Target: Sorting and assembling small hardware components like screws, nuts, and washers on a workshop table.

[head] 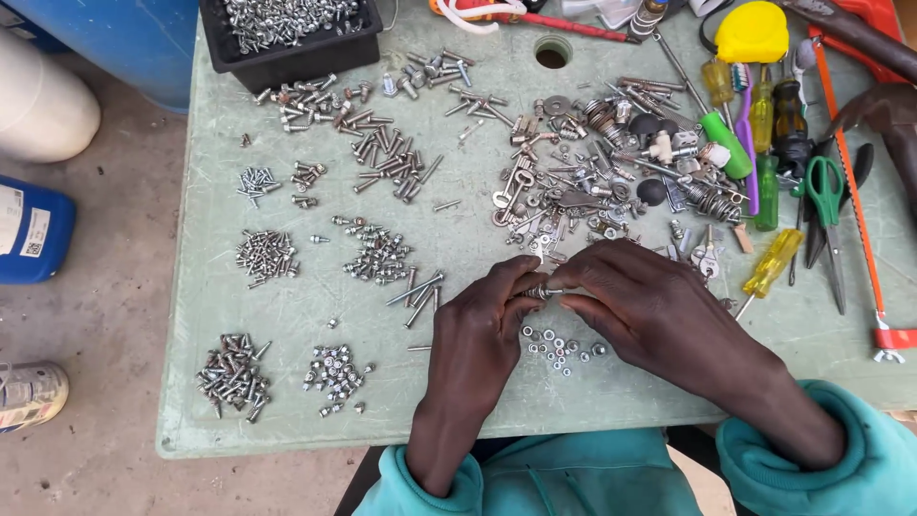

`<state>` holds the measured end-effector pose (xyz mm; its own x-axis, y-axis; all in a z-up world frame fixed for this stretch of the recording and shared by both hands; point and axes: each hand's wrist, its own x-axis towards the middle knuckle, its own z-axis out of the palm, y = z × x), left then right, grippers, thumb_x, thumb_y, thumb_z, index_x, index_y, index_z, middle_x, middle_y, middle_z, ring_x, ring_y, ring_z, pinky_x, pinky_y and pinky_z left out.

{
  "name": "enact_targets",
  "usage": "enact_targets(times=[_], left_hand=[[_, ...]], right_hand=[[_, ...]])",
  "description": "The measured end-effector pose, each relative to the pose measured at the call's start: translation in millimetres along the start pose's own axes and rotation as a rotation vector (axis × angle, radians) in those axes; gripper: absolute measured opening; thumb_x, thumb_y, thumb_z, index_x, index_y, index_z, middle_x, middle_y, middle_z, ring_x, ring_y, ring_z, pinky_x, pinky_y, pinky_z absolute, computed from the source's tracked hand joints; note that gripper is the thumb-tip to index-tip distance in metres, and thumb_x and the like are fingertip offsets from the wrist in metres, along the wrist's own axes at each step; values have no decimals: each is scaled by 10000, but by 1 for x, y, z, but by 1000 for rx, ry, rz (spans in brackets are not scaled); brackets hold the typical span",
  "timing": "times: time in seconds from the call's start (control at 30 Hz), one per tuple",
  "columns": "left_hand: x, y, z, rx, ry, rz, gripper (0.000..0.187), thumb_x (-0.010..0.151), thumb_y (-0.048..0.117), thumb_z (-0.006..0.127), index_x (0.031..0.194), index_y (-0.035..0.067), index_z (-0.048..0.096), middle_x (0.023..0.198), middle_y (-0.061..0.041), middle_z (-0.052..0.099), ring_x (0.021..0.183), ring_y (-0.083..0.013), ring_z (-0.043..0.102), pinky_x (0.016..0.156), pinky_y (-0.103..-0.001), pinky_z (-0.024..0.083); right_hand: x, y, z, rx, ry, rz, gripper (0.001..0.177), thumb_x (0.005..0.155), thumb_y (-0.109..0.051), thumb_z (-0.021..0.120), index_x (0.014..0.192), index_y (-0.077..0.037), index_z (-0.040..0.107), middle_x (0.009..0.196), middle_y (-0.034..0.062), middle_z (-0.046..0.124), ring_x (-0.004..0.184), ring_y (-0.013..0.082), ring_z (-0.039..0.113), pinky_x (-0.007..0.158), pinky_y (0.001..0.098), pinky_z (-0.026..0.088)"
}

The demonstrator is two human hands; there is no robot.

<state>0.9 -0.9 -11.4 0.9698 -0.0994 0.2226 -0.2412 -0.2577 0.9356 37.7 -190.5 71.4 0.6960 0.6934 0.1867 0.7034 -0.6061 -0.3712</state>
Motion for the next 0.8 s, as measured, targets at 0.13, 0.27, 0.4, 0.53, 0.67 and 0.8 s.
enact_targets(times=[0.13,0.27,0.4,0.53,0.67,0.8], left_hand=[[-2,-7,2,179,47,81,422,925,-17,652,1332,79,594,1180,-58,771,1040,-285,742,904,-360,575],[-2,-5,1,196,40,117,400,928,13,667,1320,79,624,1167,-73,772,1049,-272,739,917,-358,565],[1,-3,5,223,32,49,380,909,13,668,1269,135,651,1111,-9,801,986,-227,764,815,-337,572],[-1,-3,2,257,66,42,450,855,-66,645,1263,123,664,1127,24,809,1025,-195,769,836,-306,586],[1,-1,3,191,70,50,385,874,-38,676,1229,111,679,1092,-1,815,1030,-143,781,871,-268,589],[0,-2,2,239,77,59,451,839,-87,639,1231,133,674,1098,19,805,1010,-161,779,833,-288,587]], right_hand=[[4,-2,4,-3,-17,23,117,1009,-222,573,1043,-119,617,959,77,646,864,282,631,738,403,493],[3,2,31,-174,-10,27,176,1034,-255,508,973,-100,565,851,114,553,761,342,576,682,477,475],[-6,7,39,-397,54,101,369,1047,-434,520,882,-110,583,755,98,599,658,337,598,495,485,418],[-3,-8,20,-300,-16,37,297,1087,-346,498,1012,-67,564,904,111,550,772,338,572,641,461,467],[-3,-3,30,-310,-35,-21,125,1041,-185,549,992,-73,529,933,112,536,809,309,514,679,454,447],[-4,2,52,-386,53,135,298,1055,-339,509,887,-104,585,741,91,620,631,344,607,512,484,414]])
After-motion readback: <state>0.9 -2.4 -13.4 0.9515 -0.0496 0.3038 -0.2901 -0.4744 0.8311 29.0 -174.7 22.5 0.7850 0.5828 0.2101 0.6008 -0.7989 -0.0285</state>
